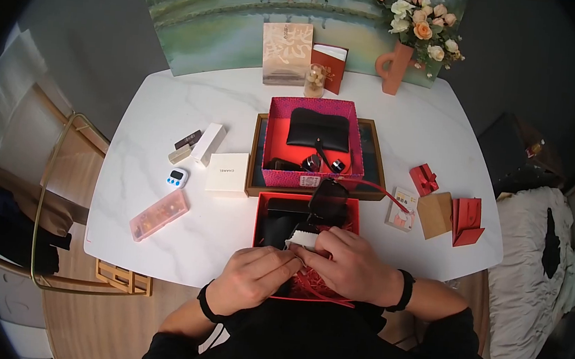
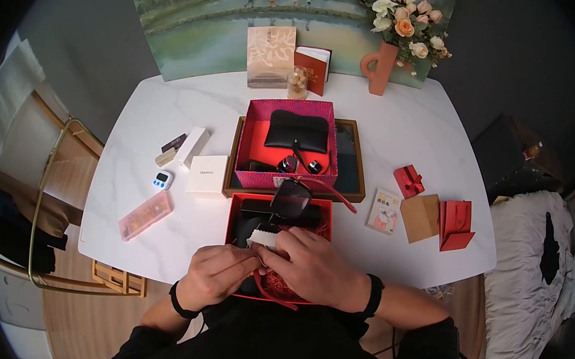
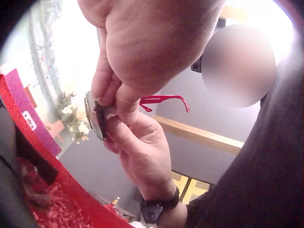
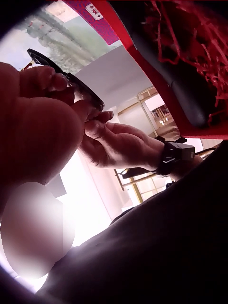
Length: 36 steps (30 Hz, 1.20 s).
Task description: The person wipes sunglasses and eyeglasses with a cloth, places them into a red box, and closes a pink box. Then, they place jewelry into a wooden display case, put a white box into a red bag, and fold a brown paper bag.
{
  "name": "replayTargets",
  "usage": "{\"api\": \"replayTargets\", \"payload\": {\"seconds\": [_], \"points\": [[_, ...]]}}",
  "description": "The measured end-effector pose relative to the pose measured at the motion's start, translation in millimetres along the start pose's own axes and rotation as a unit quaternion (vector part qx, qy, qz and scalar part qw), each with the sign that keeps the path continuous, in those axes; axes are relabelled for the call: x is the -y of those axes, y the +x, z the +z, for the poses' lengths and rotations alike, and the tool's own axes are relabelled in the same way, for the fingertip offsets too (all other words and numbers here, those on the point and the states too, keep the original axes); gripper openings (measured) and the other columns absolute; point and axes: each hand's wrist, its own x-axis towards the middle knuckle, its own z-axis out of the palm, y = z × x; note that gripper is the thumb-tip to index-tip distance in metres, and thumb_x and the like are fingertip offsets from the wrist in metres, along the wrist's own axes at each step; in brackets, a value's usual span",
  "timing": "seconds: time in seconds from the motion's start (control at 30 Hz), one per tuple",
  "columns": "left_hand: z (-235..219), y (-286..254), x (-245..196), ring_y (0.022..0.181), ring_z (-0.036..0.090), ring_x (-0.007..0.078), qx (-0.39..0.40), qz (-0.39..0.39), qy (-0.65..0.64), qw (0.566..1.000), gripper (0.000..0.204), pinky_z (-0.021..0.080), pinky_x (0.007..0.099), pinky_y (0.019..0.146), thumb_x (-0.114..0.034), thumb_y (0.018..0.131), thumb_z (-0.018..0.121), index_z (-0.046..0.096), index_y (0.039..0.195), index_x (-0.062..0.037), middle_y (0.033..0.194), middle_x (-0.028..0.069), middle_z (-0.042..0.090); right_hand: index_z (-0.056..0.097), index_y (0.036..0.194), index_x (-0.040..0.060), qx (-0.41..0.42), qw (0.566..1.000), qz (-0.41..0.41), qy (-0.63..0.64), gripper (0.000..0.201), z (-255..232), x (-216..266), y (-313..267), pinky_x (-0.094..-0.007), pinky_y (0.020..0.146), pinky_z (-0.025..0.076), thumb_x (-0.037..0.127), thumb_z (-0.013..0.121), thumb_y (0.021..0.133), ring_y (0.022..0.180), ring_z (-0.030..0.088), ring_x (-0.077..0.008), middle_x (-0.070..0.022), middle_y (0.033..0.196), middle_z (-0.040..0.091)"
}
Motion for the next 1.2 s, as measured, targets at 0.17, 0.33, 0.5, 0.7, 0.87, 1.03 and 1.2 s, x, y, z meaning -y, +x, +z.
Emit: {"api": "replayTargets", "payload": {"seconds": [0.17,0.33,0.5,0.7,0.87,1.03,1.2], "points": [[3,-5,2,0.082,0.072,0.0245,-0.004,-0.005,-0.008,1.0,0.036,0.061,0.0346,0.067,0.0,0.072,0.078,0.076,0.109,0.004,0.104,0.0124,0.072,0.079,0.112,0.0093,0.062,0.998,0.013,0.027,0.017,-6,-1,-3,-0.034,0.073,0.051,0.016,0.072,0.098,0.085,0.057,-0.0211,-0.0034,0.091,0.051],[-1,-8,4,0.082,0.073,0.0247,-0.005,-0.018,0.0,1.0,0.035,0.061,0.0347,0.068,0.0,0.073,0.079,0.077,0.108,0.0027,0.105,0.0119,0.072,0.079,0.11,0.0094,0.072,0.997,0.012,0.021,0.016,-11,-2,-9,-0.0349,0.073,0.049,0.018,0.072,0.099,0.086,0.056,-0.022,-0.0043,0.091,0.05],[-6,-5,2,0.081,0.072,0.0238,-0.011,-0.024,-0.003,1.0,0.032,0.061,0.0344,0.067,0.001,0.076,0.08,0.077,0.108,0.0013,0.104,0.0107,0.072,0.079,0.111,0.009,0.094,0.995,0.016,0.022,0.017,-21,0,-10,-0.0364,0.074,0.049,0.017,0.071,0.098,0.087,0.056,-0.0231,-0.0052,0.092,0.051],[-6,-3,5,0.082,0.072,0.024,0.011,-0.001,-0.026,1.0,0.035,0.061,0.0343,0.067,-0.001,0.073,0.078,0.076,0.108,0.0034,0.103,0.011,0.071,0.078,0.112,0.008,0.082,0.996,-0.025,-0.012,0.02,-17,-4,-6,-0.0357,0.073,0.05,0.017,0.071,0.096,0.087,0.057,-0.0232,-0.0055,0.092,0.051],[-1,-3,2,0.083,0.072,0.0239,0.02,0.018,-0.027,0.999,0.035,0.061,0.0343,0.067,-0.003,0.074,0.076,0.076,0.108,0.0041,0.103,0.0109,0.071,0.077,0.119,0.0057,0.063,0.997,-0.037,-0.039,0.027,-12,-5,-4,-0.0345,0.07,0.049,0.017,0.07,0.095,0.086,0.057,-0.0223,-0.0053,0.093,0.051],[-2,-5,3,0.083,0.072,0.0236,0.02,0.005,-0.023,1.0,0.033,0.061,0.0345,0.068,-0.003,0.076,0.077,0.076,0.108,0.004,0.103,0.0105,0.071,0.075,0.129,0.0062,0.064,0.994,-0.02,-0.092,0.036,-13,-3,0,-0.0343,0.071,0.049,0.017,0.069,0.095,0.086,0.057,-0.0221,-0.0057,0.093,0.051],[-5,-6,3,0.083,0.072,0.023,0.029,-0.003,-0.015,0.999,0.03,0.062,0.0342,0.067,-0.003,0.077,0.077,0.075,0.106,0.0036,0.102,0.0106,0.071,0.075,0.13,0.0053,0.062,0.99,0.004,-0.126,0.039,-13,-4,-1,-0.0346,0.073,0.051,0.016,0.068,0.093,0.087,0.058,-0.0229,-0.0064,0.094,0.054]]}}
